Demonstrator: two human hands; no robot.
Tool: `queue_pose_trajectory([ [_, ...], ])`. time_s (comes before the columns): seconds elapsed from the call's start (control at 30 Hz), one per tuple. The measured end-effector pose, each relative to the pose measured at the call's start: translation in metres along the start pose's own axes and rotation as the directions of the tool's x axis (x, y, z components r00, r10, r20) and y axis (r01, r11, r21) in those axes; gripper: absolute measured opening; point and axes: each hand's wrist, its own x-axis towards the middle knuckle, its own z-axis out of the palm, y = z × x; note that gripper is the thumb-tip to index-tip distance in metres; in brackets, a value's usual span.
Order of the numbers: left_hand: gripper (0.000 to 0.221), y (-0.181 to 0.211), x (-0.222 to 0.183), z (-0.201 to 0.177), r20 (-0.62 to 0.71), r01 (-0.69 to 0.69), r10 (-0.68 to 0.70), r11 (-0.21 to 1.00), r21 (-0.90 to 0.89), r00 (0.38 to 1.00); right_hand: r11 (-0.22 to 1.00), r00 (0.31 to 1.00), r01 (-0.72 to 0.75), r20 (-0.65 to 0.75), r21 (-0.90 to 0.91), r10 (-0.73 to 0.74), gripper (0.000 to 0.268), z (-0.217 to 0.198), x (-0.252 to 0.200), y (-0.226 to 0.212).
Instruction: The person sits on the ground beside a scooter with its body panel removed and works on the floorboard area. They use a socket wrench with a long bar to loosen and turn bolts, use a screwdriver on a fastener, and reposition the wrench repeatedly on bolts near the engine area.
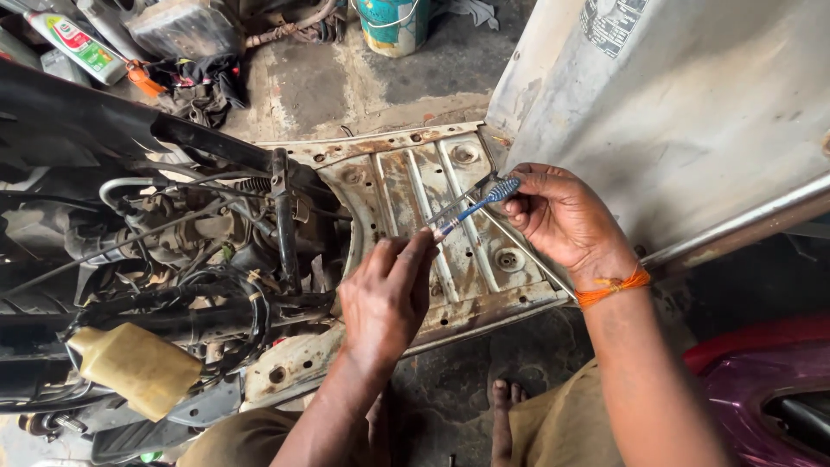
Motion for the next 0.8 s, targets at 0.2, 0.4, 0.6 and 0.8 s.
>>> queue_pose_trajectory([
  [0.2,0.021,-0.001,0.012,-0.012,-0.048,-0.073,0.083,0.981,0.177,0.995,1.0,1.0,-0.016,-0.011,0.011,0.016,0.006,0.002,0.0,-0.001],
  [0.4,0.021,-0.015,0.0,0.007,-0.015,-0.087,0.092,0.979,0.183,0.996,0.998,1.0,-0.006,0.011,-0.066,0.007,0.007,0.004,-0.002,-0.001],
  [0.6,0.014,0.001,0.029,-0.036,-0.051,0.042,-0.033,0.983,0.177,0.998,0.778,0.997,0.052,-0.013,-0.626,-0.077,0.011,-0.005,-0.006,-0.011],
  [0.8,0.014,-0.022,0.019,-0.037,0.08,0.123,-0.157,0.938,0.325,0.984,-0.277,0.99,-0.014,0.026,-0.961,-0.141,0.015,-0.031,-0.002,0.015],
])
